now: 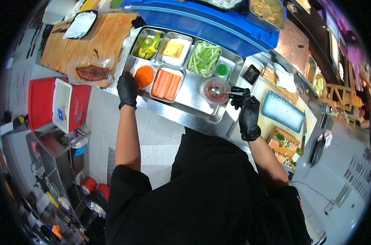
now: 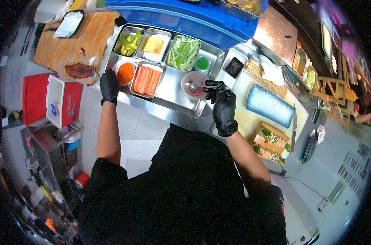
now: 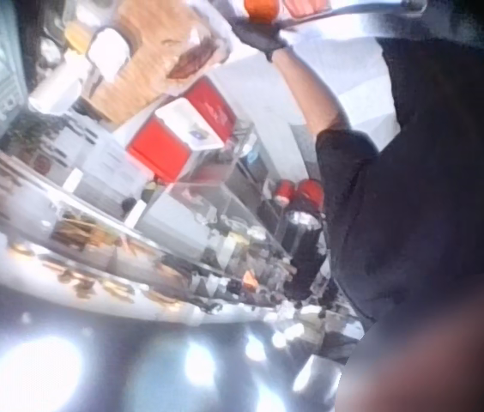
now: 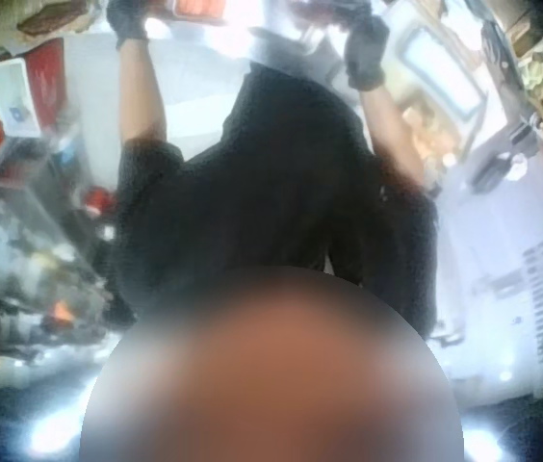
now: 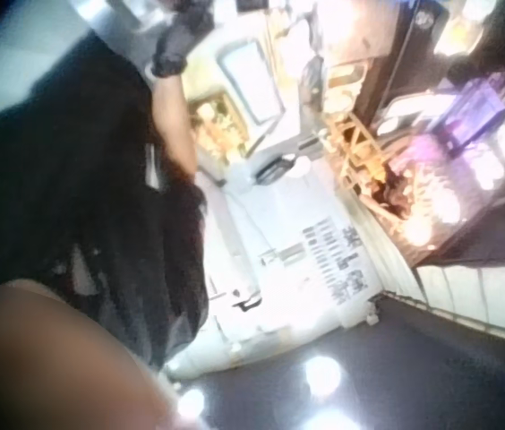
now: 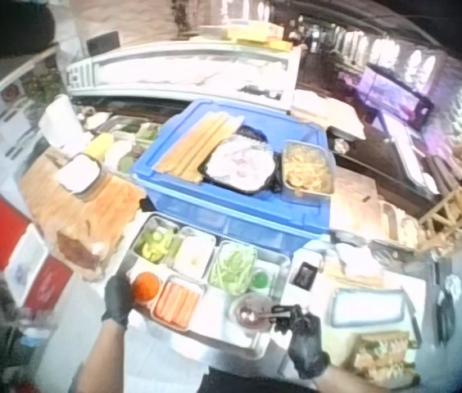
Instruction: The person assembles sushi rolls on a wooden board, placing them in a row and adding garnishes and sauces. They handle the sushi pieces by hand, arranging them carefully and applying toppings from nearby containers.
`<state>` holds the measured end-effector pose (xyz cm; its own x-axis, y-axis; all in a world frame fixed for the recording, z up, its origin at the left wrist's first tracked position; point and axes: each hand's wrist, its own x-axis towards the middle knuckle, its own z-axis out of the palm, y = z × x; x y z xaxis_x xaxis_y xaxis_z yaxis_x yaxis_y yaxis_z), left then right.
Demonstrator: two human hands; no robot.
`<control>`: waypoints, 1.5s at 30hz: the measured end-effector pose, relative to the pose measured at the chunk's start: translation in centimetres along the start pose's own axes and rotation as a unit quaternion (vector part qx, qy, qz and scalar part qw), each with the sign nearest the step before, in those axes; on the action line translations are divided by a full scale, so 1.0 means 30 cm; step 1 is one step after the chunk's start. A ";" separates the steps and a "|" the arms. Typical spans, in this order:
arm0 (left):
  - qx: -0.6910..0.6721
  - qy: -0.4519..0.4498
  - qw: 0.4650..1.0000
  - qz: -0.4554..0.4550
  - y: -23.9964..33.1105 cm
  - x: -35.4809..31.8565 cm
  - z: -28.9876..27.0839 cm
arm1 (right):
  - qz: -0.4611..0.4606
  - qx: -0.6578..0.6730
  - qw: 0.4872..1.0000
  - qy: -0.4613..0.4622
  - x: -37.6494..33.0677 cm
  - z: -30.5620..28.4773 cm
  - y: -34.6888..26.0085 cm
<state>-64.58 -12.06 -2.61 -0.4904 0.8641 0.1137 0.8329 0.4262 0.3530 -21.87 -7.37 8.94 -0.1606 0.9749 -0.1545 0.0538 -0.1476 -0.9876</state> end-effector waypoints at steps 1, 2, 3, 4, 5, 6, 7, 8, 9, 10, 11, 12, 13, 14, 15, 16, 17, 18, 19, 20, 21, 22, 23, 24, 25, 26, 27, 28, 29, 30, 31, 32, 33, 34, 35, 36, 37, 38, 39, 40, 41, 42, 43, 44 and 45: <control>0.009 0.012 1.000 -0.009 0.012 0.008 -0.012 | -0.026 0.006 0.999 0.026 -0.017 -0.009 -0.007; -0.038 0.058 0.998 0.007 0.019 0.001 -0.030 | -0.052 0.012 0.997 0.052 -0.030 -0.023 -0.009; -0.062 0.045 0.997 -0.014 0.022 0.000 -0.055 | -0.073 -0.008 0.995 0.064 -0.040 -0.052 -0.008; -0.143 0.076 0.986 -0.047 0.050 -0.012 -0.078 | -0.073 -0.007 0.993 0.089 -0.059 -0.072 -0.035; -0.121 0.052 0.991 -0.006 0.072 -0.023 -0.123 | -0.094 -0.006 0.991 0.097 -0.079 -0.097 -0.056; -0.131 0.124 0.983 0.023 0.100 -0.058 -0.144 | -0.119 -0.009 0.988 0.103 -0.096 -0.122 -0.088; -0.220 0.117 0.968 0.029 0.148 -0.091 -0.173 | -0.116 0.014 0.986 0.122 -0.124 -0.147 -0.115; -0.168 0.072 0.983 0.007 0.297 -0.136 -0.252 | -0.130 0.006 0.983 0.131 -0.156 -0.188 -0.135; -0.246 0.023 0.968 -0.050 0.402 -0.204 -0.307 | -0.140 -0.015 0.979 0.148 -0.198 -0.235 -0.162; -0.236 -0.009 0.971 -0.028 0.491 -0.264 -0.334 | -0.148 -0.035 0.975 0.162 -0.251 -0.271 -0.185; -0.305 -0.035 0.952 -0.004 0.536 -0.331 -0.306 | -0.119 -0.118 0.967 0.191 -0.315 -0.324 -0.217; -0.363 -0.055 0.922 0.122 0.632 -0.384 -0.290 | -0.110 -0.105 0.962 0.229 -0.385 -0.372 -0.205; -0.391 -0.121 0.906 0.106 0.721 -0.462 -0.246 | -0.111 -0.109 0.957 0.245 -0.447 -0.419 -0.188; -0.380 -0.177 0.896 0.147 0.820 -0.531 -0.213 | -0.109 -0.111 0.953 0.259 -0.507 -0.459 -0.163; -0.394 -0.214 0.873 0.191 0.939 -0.590 -0.182 | -0.104 -0.088 0.957 0.256 -0.573 -0.492 -0.133; -0.372 -0.259 0.869 0.201 0.997 -0.617 -0.132 | -0.097 -0.071 0.958 0.260 -0.629 -0.470 -0.117; -0.361 -0.267 0.864 0.228 1.068 -0.664 -0.082 | -0.091 -0.110 0.959 0.245 -0.671 -0.484 -0.086; -0.314 -0.306 0.866 0.242 1.122 -0.701 -0.020 | -0.058 -0.110 0.960 0.252 -0.705 -0.494 -0.056; -0.322 -0.300 0.865 0.240 1.169 -0.735 0.030 | -0.082 -0.173 0.952 0.237 -0.726 -0.512 -0.004; -0.295 -0.297 0.874 0.247 1.192 -0.760 0.078 | -0.107 -0.232 0.941 0.220 -0.725 -0.530 0.040; -0.281 -0.290 0.881 0.248 1.209 -0.776 0.118 | -0.081 -0.246 0.940 0.224 -0.724 -0.533 0.069; -0.264 -0.286 0.888 0.247 1.215 -0.792 0.146 | -0.059 -0.279 0.934 0.218 -0.724 -0.537 0.114; -0.256 -0.295 0.887 0.247 1.225 -0.798 0.165 | -0.083 -0.302 0.927 0.206 -0.716 -0.545 0.140; -0.248 -0.303 0.886 0.247 1.229 -0.800 0.182 | -0.106 -0.324 0.920 0.193 -0.711 -0.548 0.162; -0.255 -0.295 0.888 0.244 1.234 -0.803 0.204 | -0.104 -0.332 0.918 0.192 -0.704 -0.550 0.177; -0.258 -0.301 0.888 0.231 1.227 -0.808 0.216 | -0.102 -0.340 0.915 0.191 -0.698 -0.548 0.189; -0.261 -0.307 0.889 0.219 1.218 -0.812 0.226 | -0.100 -0.347 0.913 0.190 -0.693 -0.546 0.201; -0.268 -0.309 0.889 0.205 1.223 -0.808 0.229 | -0.101 -0.358 0.909 0.190 -0.684 -0.553 0.221; -0.280 -0.329 0.886 0.171 1.214 -0.816 0.233 | -0.103 -0.368 0.904 0.190 -0.678 -0.556 0.252; -0.295 -0.325 0.883 0.164 1.201 -0.835 0.249 | -0.105 -0.379 0.900 0.190 -0.674 -0.559 0.269; -0.310 -0.321 0.881 0.155 1.191 -0.848 0.250 | -0.102 -0.380 0.900 0.187 -0.674 -0.554 0.267; -0.325 -0.317 0.879 0.146 1.178 -0.853 0.251 | -0.089 -0.380 0.903 0.179 -0.668 -0.553 0.267; -0.353 -0.332 0.869 0.102 1.168 -0.861 0.255 | -0.075 -0.380 0.906 0.171 -0.661 -0.553 0.268; -0.359 -0.336 0.866 0.094 1.163 -0.865 0.256 | -0.061 -0.385 0.906 0.163 -0.659 -0.557 0.268; -0.364 -0.341 0.862 0.086 1.154 -0.867 0.260 | -0.066 -0.370 0.912 0.168 -0.656 -0.551 0.268; -0.370 -0.345 0.859 0.079 1.146 -0.867 0.265 | -0.071 -0.354 0.916 0.174 -0.653 -0.539 0.267; -0.381 -0.344 0.854 0.085 1.138 -0.870 0.270 | -0.074 -0.339 0.921 0.178 -0.652 -0.530 0.267; -0.393 -0.344 0.848 0.092 1.130 -0.873 0.275 | -0.072 -0.326 0.925 0.183 -0.649 -0.523 0.268; -0.404 -0.343 0.842 0.098 1.122 -0.874 0.281 | -0.069 -0.312 0.929 0.188 -0.647 -0.515 0.272; -0.413 -0.351 0.837 0.079 1.122 -0.873 0.276 | -0.067 -0.297 0.933 0.193 -0.645 -0.507 0.275; -0.421 -0.359 0.831 0.060 1.123 -0.872 0.271 | -0.057 -0.274 0.938 0.203 -0.647 -0.497 0.286; -0.429 -0.367 0.824 0.042 1.122 -0.870 0.266 | -0.047 -0.250 0.943 0.214 -0.652 -0.485 0.302; -0.433 -0.371 0.821 0.044 1.116 -0.868 0.266 | -0.035 -0.228 0.947 0.224 -0.655 -0.475 0.316; -0.442 -0.375 0.814 0.041 1.111 -0.867 0.266 | -0.009 -0.190 0.953 0.234 -0.655 -0.467 0.329; -0.452 -0.380 0.806 0.038 1.107 -0.864 0.266 | 0.016 -0.151 0.958 0.243 -0.654 -0.459 0.339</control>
<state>-22.16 -18.18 -1.24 0.1381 0.9395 -0.3136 0.1579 0.2917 0.9434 -4.59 -25.71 2.31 0.3206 0.9438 -0.0806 0.3462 -0.1960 -0.9175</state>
